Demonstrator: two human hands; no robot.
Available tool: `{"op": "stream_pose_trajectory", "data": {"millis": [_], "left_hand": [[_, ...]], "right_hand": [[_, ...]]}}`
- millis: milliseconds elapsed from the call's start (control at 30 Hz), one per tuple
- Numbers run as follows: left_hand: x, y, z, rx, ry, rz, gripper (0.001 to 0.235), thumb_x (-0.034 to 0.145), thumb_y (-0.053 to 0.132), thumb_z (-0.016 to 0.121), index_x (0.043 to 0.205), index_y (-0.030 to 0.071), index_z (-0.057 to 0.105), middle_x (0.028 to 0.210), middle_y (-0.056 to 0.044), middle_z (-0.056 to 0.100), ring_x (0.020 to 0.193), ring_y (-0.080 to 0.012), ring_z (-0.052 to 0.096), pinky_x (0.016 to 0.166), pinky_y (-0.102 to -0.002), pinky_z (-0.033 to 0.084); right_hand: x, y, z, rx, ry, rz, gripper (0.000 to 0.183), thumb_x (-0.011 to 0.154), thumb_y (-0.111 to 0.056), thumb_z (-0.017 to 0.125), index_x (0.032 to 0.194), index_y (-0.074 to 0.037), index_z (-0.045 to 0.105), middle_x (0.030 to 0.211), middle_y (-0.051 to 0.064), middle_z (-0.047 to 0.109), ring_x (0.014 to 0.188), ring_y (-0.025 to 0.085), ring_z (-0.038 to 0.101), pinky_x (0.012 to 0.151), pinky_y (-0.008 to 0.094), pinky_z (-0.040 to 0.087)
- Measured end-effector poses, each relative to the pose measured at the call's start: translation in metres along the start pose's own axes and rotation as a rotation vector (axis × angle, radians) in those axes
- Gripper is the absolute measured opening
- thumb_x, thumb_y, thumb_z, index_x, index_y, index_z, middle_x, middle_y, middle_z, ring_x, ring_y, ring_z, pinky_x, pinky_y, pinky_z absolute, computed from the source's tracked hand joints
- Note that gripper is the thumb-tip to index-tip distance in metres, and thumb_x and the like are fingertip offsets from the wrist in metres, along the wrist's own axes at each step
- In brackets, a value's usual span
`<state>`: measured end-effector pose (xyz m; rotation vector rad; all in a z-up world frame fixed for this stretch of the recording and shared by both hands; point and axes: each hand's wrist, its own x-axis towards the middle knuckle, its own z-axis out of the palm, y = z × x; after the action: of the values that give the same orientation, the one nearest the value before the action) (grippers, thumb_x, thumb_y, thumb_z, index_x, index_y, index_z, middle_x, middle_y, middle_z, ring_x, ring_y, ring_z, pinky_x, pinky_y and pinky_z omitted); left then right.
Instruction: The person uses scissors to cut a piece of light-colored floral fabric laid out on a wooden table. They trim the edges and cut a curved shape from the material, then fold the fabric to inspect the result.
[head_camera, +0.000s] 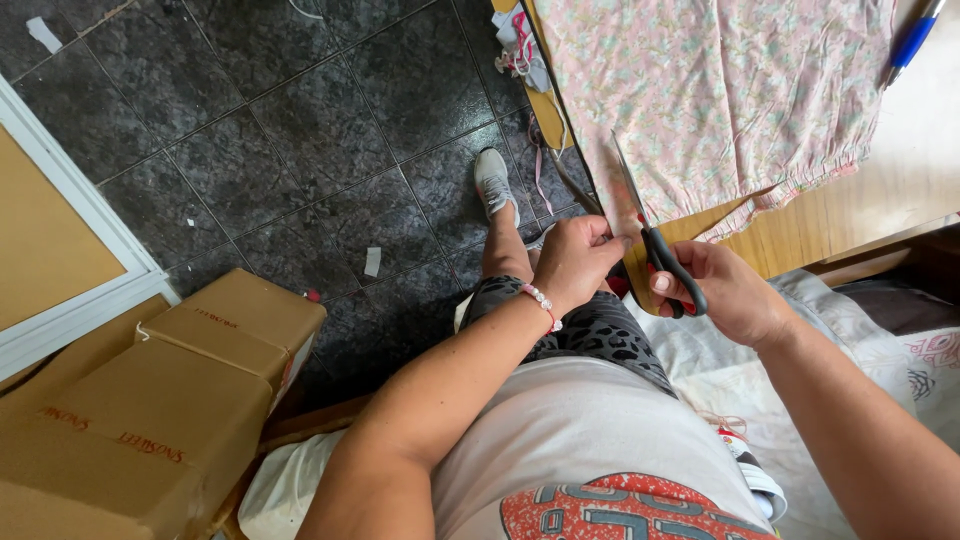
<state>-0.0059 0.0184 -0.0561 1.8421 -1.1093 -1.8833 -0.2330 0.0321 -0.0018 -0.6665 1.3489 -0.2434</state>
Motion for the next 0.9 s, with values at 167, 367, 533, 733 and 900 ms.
{"op": "stream_pose_trajectory", "data": {"millis": [167, 367, 533, 733, 900], "left_hand": [[0.005, -0.003, 0.0, 0.011, -0.021, -0.002, 0.026, 0.094, 0.039, 0.084, 0.087, 0.014, 0.088, 0.065, -0.007, 0.078, 0.083, -0.032, 0.085, 0.078, -0.044, 0.066], [0.005, 0.001, -0.001, 0.025, -0.034, -0.009, 0.028, 0.093, 0.041, 0.083, 0.085, 0.014, 0.086, 0.064, -0.006, 0.077, 0.081, -0.0312, 0.085, 0.076, -0.044, 0.066], [0.005, -0.003, 0.001, 0.009, -0.04, -0.014, 0.026, 0.093, 0.04, 0.084, 0.086, 0.015, 0.087, 0.062, -0.006, 0.076, 0.081, -0.0311, 0.085, 0.076, -0.044, 0.065], [0.005, -0.004, -0.001, -0.006, -0.042, -0.007, 0.021, 0.094, 0.037, 0.084, 0.092, 0.017, 0.09, 0.064, -0.007, 0.076, 0.083, -0.0316, 0.085, 0.077, -0.044, 0.065], [0.011, -0.007, 0.0, 0.003, -0.055, -0.005, 0.02, 0.094, 0.04, 0.083, 0.095, 0.022, 0.092, 0.065, -0.005, 0.076, 0.088, -0.0303, 0.086, 0.079, -0.044, 0.067]], "right_hand": [[0.008, -0.005, -0.002, 0.006, 0.002, -0.005, 0.044, 0.092, -0.028, 0.103, 0.101, 0.008, 0.08, 0.077, 0.026, 0.082, 0.069, 0.033, 0.084, 0.062, 0.034, 0.06], [0.011, 0.002, -0.004, 0.028, 0.031, -0.019, 0.043, 0.091, -0.024, 0.105, 0.098, 0.009, 0.079, 0.075, 0.026, 0.082, 0.065, 0.032, 0.083, 0.06, 0.035, 0.061], [0.015, 0.005, -0.003, 0.026, 0.027, -0.024, 0.039, 0.093, -0.022, 0.104, 0.098, 0.008, 0.079, 0.074, 0.024, 0.081, 0.064, 0.03, 0.083, 0.054, 0.03, 0.056], [0.019, -0.023, -0.003, 0.007, 0.005, -0.014, 0.041, 0.094, -0.026, 0.102, 0.102, 0.008, 0.081, 0.077, 0.025, 0.081, 0.067, 0.033, 0.084, 0.055, 0.031, 0.055], [0.026, -0.027, -0.004, 0.009, 0.012, -0.043, 0.041, 0.096, -0.027, 0.102, 0.102, 0.007, 0.08, 0.077, 0.024, 0.08, 0.069, 0.033, 0.084, 0.055, 0.03, 0.054]]}}
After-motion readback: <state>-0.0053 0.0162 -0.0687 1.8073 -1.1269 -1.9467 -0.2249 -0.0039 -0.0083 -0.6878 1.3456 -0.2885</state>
